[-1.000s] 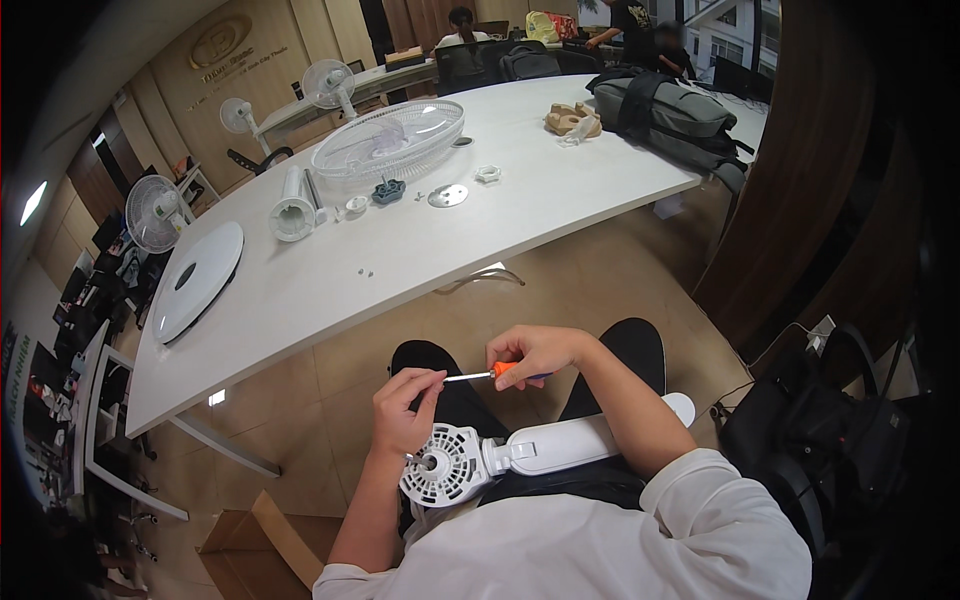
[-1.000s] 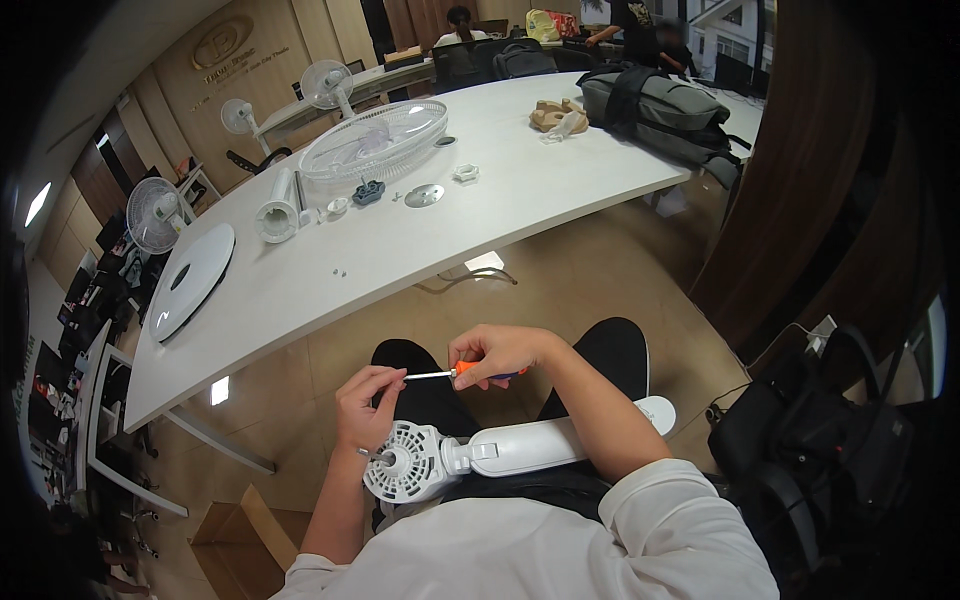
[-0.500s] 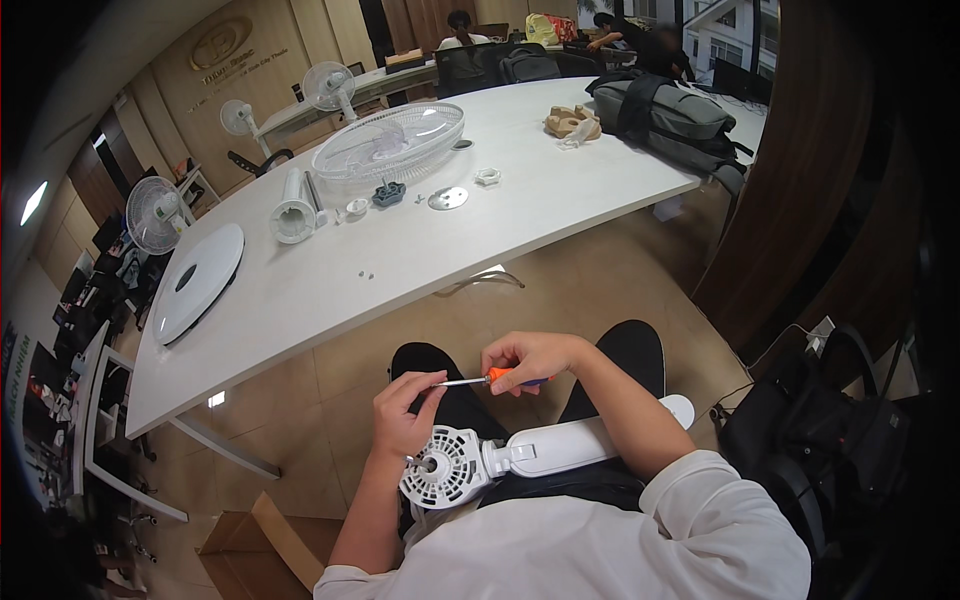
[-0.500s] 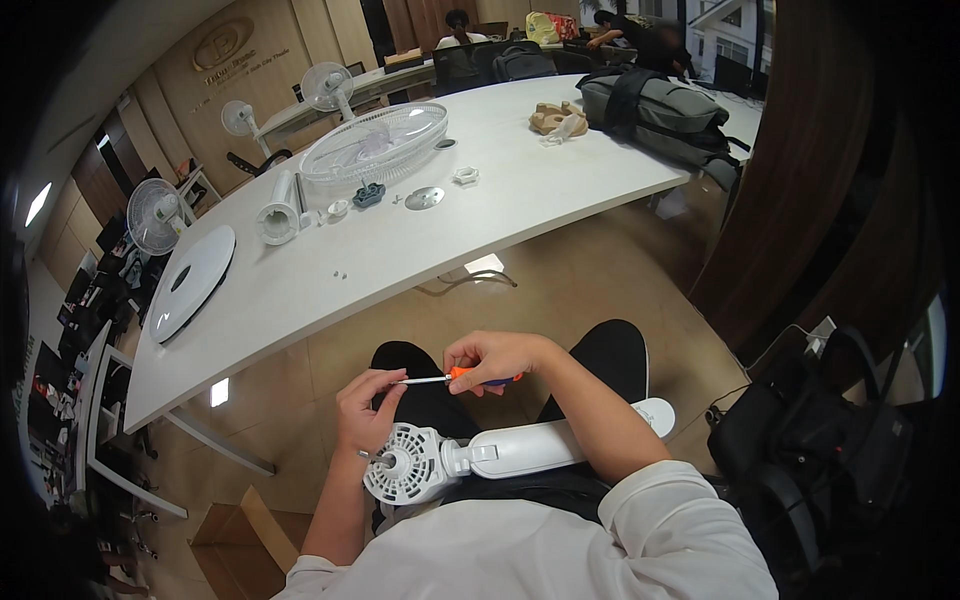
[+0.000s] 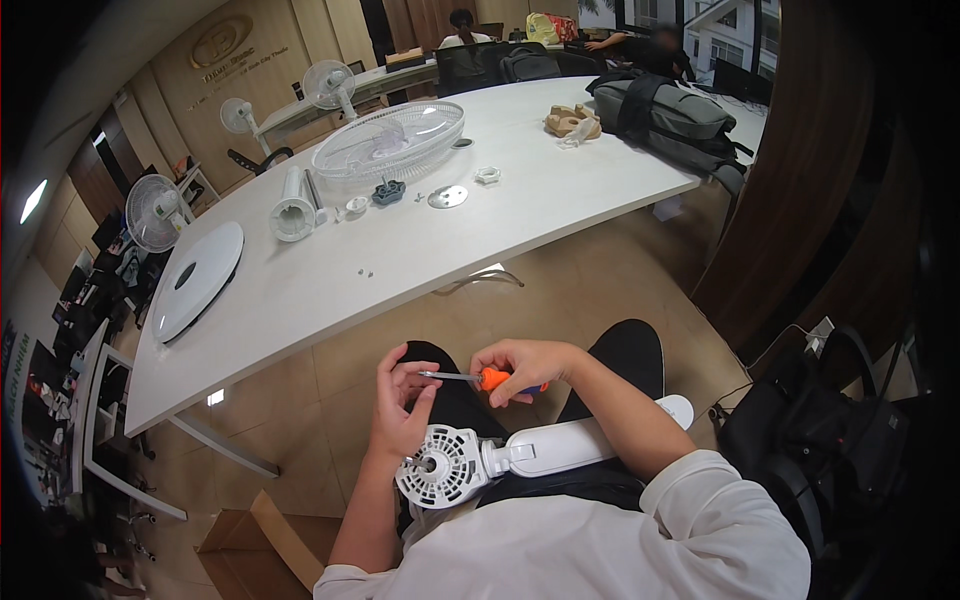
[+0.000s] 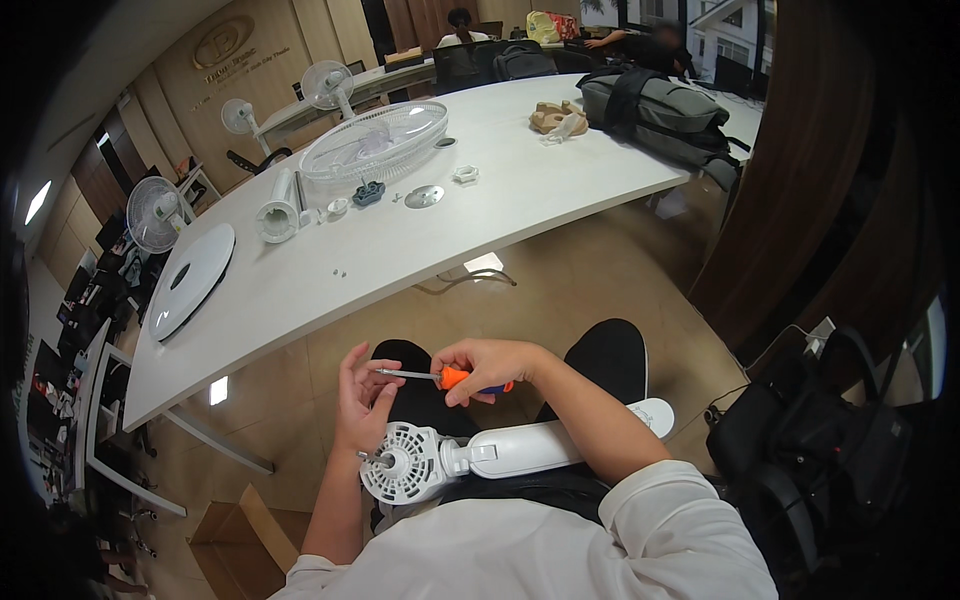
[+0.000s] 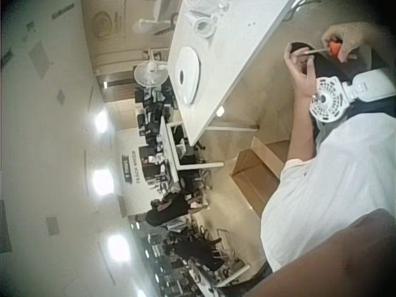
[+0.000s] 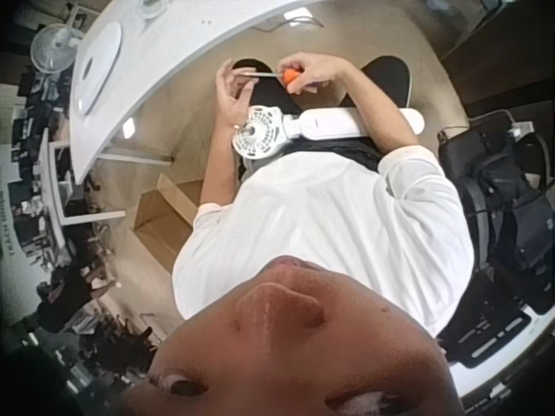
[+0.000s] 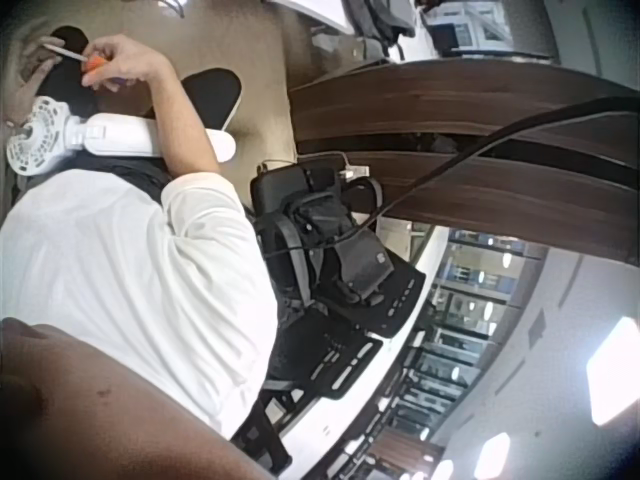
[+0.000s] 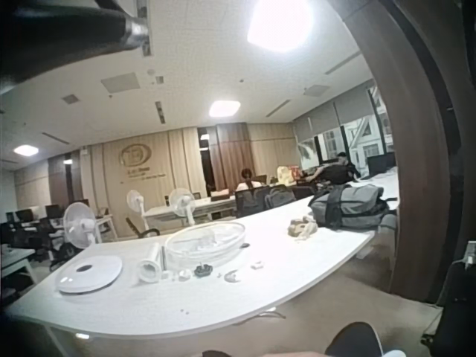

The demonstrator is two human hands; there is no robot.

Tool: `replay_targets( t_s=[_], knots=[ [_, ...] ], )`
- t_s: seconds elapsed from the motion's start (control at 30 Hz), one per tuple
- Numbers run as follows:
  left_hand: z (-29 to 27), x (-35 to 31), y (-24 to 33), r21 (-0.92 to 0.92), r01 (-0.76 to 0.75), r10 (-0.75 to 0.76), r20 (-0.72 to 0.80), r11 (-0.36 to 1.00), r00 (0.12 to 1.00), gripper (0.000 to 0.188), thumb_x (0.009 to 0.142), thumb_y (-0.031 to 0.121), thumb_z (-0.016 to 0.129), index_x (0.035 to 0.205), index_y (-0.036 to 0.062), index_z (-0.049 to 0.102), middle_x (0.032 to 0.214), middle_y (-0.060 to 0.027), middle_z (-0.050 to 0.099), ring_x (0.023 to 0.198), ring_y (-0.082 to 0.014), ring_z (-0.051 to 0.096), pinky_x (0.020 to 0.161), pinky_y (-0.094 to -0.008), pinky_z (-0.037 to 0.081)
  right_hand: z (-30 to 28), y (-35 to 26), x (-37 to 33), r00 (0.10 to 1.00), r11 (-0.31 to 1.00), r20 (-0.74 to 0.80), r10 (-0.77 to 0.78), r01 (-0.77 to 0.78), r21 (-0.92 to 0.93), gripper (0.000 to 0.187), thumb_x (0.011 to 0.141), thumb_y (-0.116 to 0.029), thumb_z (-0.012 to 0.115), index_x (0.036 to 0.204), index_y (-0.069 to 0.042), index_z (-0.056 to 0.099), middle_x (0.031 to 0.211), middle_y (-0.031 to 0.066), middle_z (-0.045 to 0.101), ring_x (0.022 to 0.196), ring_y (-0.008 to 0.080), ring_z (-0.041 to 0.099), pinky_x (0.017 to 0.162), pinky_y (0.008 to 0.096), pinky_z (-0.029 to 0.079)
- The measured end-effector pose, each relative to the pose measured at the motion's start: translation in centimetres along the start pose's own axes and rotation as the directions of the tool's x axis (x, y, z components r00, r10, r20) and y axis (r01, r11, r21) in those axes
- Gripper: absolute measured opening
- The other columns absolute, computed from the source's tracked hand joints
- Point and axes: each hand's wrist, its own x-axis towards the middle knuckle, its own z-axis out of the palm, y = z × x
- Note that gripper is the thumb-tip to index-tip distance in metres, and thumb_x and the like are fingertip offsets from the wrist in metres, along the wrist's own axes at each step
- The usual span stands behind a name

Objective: Using a screwdriver to secure screws into a white electric fan motor housing.

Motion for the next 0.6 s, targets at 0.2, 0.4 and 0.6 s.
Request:
replay_targets(
  t_s=[0.2, 0.4, 0.6],
  knots=[
    [-2.6, -3.3, 0.1, -0.355, 0.297, -0.269, 0.128, 0.886, 0.955, 0.054, 0.104, 0.019, 0.054, 0.149, 0.0034, 0.031, 0.127, -0.0194, 0.061, 0.112, -0.0244, 0.064, 0.098, -0.0373, 0.051, 1.5, 0.3, 0.4, 0.998, 0.998, 0.057, 0.029, -0.032, 0.052, 0.042, 0.081, -0.012, 0.086, 0.105, -0.004, 0.053, 0.085, 0.0085, 0.069, 0.049, 0.0107, 0.055, 0.044, 0.0253, 0.042],
    [-4.3, -8.1, 1.9, -0.095, 0.156, -0.124, 0.281, 0.983, 0.952, 0.121, 0.075, 0.082, 0.067, 0.155, 0.0022, 0.024, 0.153, -0.0249, 0.038, 0.140, -0.0332, 0.044, 0.116, -0.0462, 0.035, 2.9, -0.8, 0.6, 0.996, 0.997, 0.039, 0.075, -0.075, 0.019, 0.052, 0.075, -0.009, 0.089, 0.102, -0.005, 0.045, 0.092, 0.0115, 0.071, 0.054, 0.0117, 0.059, 0.044, 0.0256, 0.045],
    [-3.6, -9.0, 3.1, 0.352, -0.123, 0.011, 0.305, 0.928, 0.952, 0.127, 0.050, 0.038, 0.102, 0.152, 0.0059, 0.033, 0.158, -0.0284, 0.033, 0.145, -0.0429, 0.039, 0.117, -0.0493, 0.035, 3.6, -1.5, 1.3, 0.989, 0.979, 0.010, 0.149, -0.146, -0.143, 0.057, 0.071, -0.012, 0.093, 0.100, -0.007, 0.044, 0.093, 0.0105, 0.070, 0.064, 0.0128, 0.063, 0.050, 0.0262, 0.051]
  ],
)
